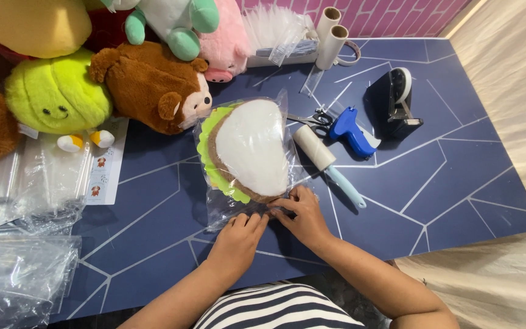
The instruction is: The person cleans a plushie toy using a lint roller, attaches a tag using a plastic fastener and a tagging gun, and places the toy inside a clear plastic bag.
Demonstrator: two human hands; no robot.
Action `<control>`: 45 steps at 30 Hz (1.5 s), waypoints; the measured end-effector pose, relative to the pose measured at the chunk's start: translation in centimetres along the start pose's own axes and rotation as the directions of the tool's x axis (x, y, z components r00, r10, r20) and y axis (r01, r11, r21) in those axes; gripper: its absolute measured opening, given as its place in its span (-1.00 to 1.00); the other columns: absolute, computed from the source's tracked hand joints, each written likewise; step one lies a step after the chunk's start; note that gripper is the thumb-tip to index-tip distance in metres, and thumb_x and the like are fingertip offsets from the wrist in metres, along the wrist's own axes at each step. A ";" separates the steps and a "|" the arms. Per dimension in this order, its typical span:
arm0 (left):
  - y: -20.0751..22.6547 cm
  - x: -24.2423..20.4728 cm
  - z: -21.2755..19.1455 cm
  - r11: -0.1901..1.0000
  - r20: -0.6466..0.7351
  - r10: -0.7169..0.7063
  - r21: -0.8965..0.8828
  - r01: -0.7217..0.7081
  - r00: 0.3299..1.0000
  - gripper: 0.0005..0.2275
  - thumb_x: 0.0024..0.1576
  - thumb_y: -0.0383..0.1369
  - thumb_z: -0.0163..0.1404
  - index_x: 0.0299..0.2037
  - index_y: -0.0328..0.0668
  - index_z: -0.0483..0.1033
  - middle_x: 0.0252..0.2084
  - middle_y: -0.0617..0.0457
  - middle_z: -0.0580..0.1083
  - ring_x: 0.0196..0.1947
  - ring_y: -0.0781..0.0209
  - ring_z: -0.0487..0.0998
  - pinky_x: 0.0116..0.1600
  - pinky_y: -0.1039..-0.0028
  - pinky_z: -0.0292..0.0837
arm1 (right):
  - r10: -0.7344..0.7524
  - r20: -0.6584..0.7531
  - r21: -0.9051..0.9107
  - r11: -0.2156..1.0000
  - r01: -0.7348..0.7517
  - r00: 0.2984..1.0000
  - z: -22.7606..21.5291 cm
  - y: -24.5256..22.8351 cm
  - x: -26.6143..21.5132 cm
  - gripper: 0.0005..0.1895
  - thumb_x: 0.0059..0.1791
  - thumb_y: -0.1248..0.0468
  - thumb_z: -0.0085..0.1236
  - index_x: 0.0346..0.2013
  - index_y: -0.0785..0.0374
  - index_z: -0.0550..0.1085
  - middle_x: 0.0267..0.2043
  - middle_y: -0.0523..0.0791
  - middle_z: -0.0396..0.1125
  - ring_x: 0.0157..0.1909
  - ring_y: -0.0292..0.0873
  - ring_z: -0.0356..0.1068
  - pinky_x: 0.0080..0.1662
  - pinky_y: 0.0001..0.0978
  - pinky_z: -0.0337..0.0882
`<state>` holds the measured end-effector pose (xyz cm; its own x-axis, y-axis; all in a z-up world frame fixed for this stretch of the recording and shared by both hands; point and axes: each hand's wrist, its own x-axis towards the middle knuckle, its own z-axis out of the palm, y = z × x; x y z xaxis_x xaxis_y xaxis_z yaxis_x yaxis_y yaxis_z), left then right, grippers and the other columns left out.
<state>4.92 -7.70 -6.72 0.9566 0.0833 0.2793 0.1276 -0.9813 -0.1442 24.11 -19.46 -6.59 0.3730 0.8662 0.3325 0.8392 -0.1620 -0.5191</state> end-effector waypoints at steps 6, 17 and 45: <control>-0.1 0.3 -0.4 1.000 -0.054 -0.016 -0.020 0.015 0.998 -0.58 0.06 -0.49 0.02 0.18 -0.10 0.45 -0.26 0.15 0.34 -0.31 0.17 0.36 -0.09 0.45 0.42 | 0.011 -0.048 -0.026 1.000 -0.012 0.999 0.3 0.1 -0.4 -0.79 -0.03 0.12 0.36 -0.19 -0.02 0.49 -0.32 -0.20 0.05 -0.25 -0.16 0.14 -0.14 -0.26 0.15; -0.1 0.1 0.2 1.000 -0.011 0.000 0.016 0.001 1.000 -0.52 0.09 -0.43 -0.01 0.30 -0.06 0.42 -0.21 0.14 0.35 -0.29 0.14 0.36 -0.09 0.44 0.42 | -0.019 0.000 -0.065 0.998 0.019 1.000 0.2 0.0 -0.3 -0.84 0.01 0.15 0.28 -0.12 -0.07 0.62 -0.32 -0.19 0.09 -0.23 -0.10 0.12 -0.18 -0.23 0.13; -13.6 -4.6 -3.7 -0.287 0.476 -0.600 -0.878 0.382 0.642 -0.56 0.23 -0.58 -0.10 0.36 -0.34 0.27 0.27 -0.31 0.39 0.30 -0.12 0.39 0.38 0.08 0.28 | -0.601 -0.459 -0.265 0.795 0.545 0.654 -4.2 -6.0 4.9 -0.85 0.07 0.21 0.13 -0.31 0.09 0.62 -0.09 -0.12 0.45 0.05 0.07 0.47 0.17 0.06 0.45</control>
<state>-2.23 4.64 -2.57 0.6627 0.7254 -0.1859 0.0986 0.1615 0.9819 22.62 -16.21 1.48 -0.0788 0.4468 0.8912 0.9758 0.2175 -0.0228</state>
